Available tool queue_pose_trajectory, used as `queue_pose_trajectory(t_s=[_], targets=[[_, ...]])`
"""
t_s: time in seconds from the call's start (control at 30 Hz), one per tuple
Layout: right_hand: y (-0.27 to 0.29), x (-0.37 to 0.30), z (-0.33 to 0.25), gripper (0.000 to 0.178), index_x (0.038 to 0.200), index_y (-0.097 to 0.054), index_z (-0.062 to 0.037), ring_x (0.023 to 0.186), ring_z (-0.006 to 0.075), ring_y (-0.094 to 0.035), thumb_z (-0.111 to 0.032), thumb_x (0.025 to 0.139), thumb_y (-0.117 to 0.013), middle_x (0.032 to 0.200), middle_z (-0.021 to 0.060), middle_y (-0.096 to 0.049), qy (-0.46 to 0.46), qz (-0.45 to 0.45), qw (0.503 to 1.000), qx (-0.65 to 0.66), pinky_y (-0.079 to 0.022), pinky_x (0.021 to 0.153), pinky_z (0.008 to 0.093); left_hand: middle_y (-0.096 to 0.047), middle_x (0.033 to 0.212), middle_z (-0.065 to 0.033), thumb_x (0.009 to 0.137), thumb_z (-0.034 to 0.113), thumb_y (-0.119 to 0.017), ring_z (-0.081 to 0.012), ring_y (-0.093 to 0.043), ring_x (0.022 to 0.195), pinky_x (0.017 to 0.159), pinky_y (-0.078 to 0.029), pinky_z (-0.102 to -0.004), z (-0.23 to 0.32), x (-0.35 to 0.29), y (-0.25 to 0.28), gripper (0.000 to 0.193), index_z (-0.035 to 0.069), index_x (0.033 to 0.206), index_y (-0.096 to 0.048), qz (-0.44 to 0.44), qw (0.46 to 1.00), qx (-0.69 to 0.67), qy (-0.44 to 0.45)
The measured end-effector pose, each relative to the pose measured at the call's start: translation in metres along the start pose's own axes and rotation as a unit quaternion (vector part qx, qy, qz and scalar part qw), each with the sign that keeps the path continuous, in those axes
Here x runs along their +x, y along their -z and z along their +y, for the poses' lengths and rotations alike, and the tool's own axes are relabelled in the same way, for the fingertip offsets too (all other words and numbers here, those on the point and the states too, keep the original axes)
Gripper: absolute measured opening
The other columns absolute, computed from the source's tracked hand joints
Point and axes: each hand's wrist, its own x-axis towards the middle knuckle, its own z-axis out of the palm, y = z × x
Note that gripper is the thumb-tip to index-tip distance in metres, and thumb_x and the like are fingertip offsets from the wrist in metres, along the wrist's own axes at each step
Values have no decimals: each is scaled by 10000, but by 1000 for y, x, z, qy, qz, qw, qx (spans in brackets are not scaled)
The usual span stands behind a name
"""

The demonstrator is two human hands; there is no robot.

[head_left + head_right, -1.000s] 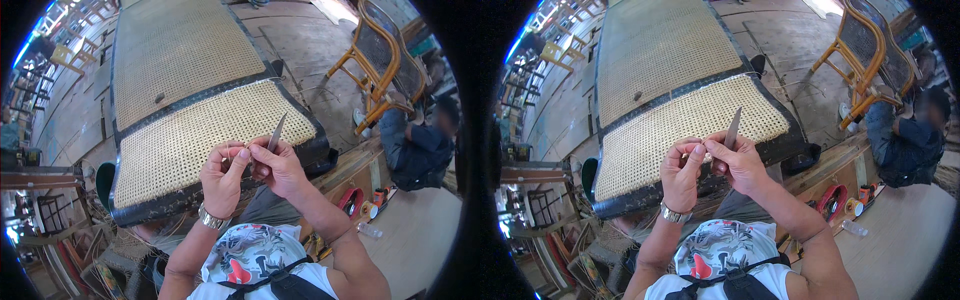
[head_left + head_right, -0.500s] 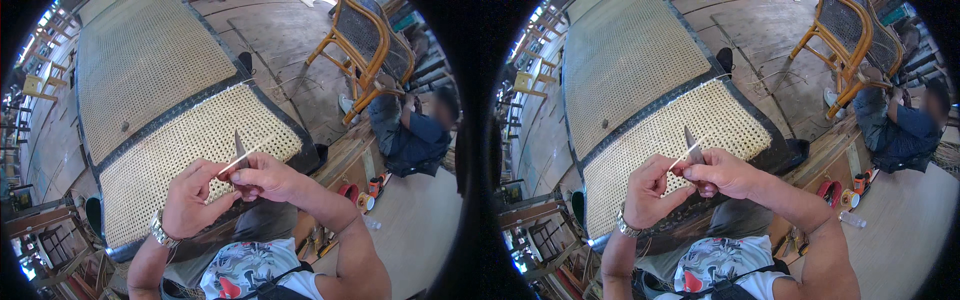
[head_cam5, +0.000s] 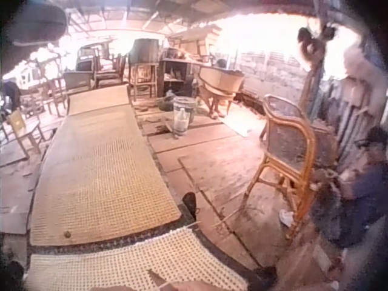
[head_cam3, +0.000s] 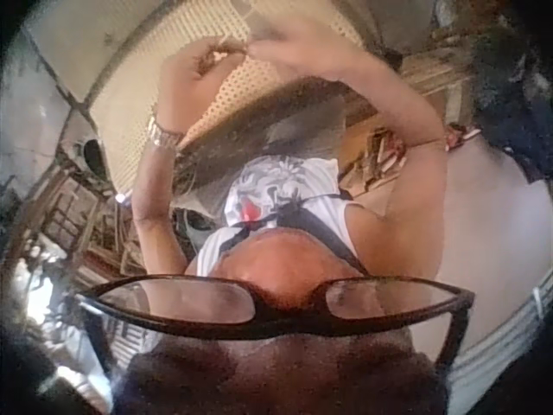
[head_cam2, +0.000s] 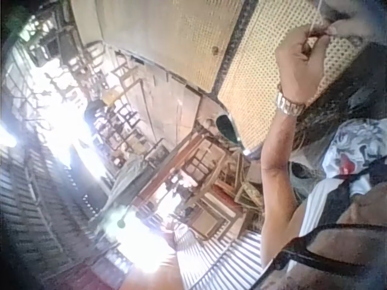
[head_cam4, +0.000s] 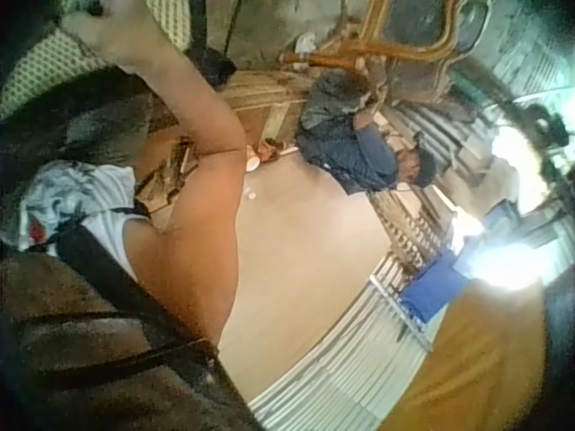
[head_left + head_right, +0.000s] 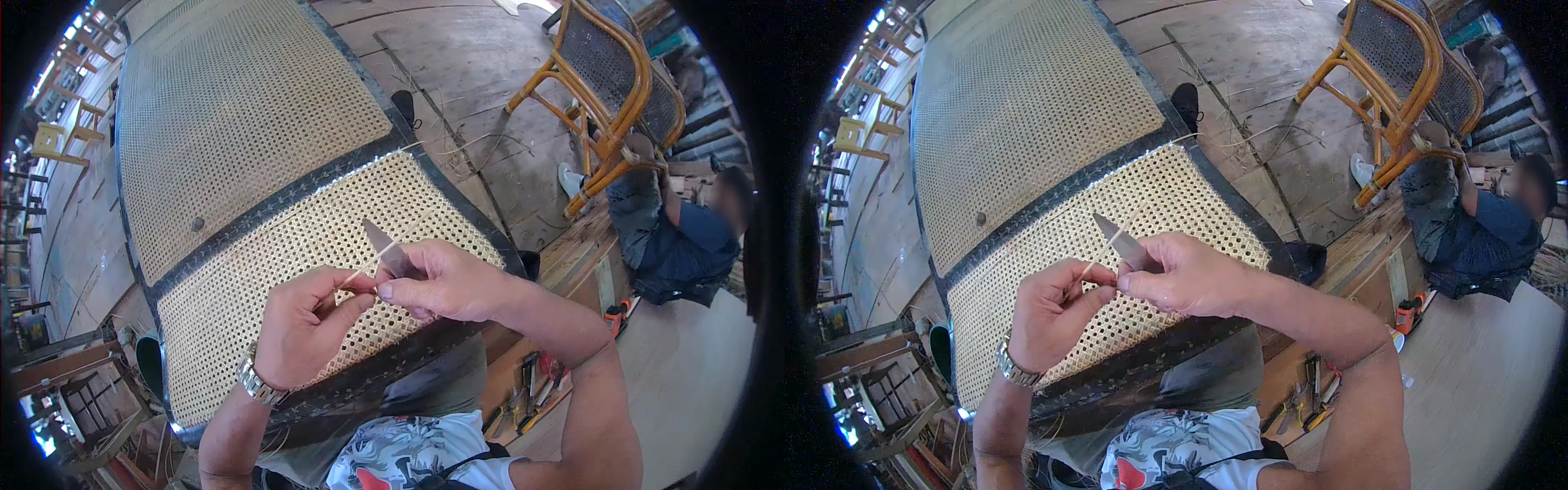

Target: Repairing a woven chair seat using cane strips, glue, and tools.

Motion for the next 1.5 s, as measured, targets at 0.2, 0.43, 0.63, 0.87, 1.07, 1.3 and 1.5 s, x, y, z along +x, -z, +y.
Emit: queue_pose_trajectory(t_s=[0.2,0.43,0.63,0.87,1.07,1.3,1.5], targets=[[6,12,-4,137,900,-623,-30,550,41,-453,-145,972,-602,670,-43,-527,20,24,998,56,-359,491,232,-706,848,-93,900,24,-681,-151,-646,645,563,-500,-274,-2,22,-22,79,15,978,-687,174,966,108,-157],[39,37,-8,86,1013,-687,-22,608,-3,-500,-81,960,-654,759,-40,-610,209,201,954,-73,-390,520,179,-680,804,-128,920,75,-654,-203,-648,665,559,-486,-311,-4,79,-24,99,15,998,-671,157,979,113,-63],[86,53,-8,149,1007,-690,31,776,43,-593,-100,938,-670,822,16,-694,289,265,896,-209,-498,686,239,-671,765,-42,946,139,-644,-69,-563,658,582,-447,-255,-36,149,-31,165,-16,996,-670,58,993,-86,-48],[139,72,-18,155,973,-677,16,729,62,-592,-134,936,-674,799,8,-670,289,315,869,-250,-491,668,236,-668,814,23,955,156,-654,-30,-536,681,612,-435,-213,-42,216,-38,180,-9,1017,-691,9,984,-165,-61],[179,90,-21,132,984,-694,3,617,63,-542,-113,920,-692,819,42,-673,288,261,921,11,-440,564,215,-728,922,-30,937,253,-702,-67,-624,794,718,-486,-226,-67,254,-31,303,-6,1093,-720,50,992,-112,0],[212,95,-5,162,1018,-698,20,608,58,-519,-88,898,-712,842,56,-685,277,298,913,-26,-419,555,203,-724,761,-137,833,406,-719,-254,-693,689,682,-534,-378,-88,235,-16,359,68,940,-772,-23,960,251,123],[225,95,-19,169,1028,-717,-5,613,42,-494,-82,878,-733,833,6,-671,292,259,920,-12,-400,565,190,-688,677,-77,852,322,-709,-143,-633,600,588,-479,-320,-106,236,-7,312,22,924,-760,-54,958,268,81]])
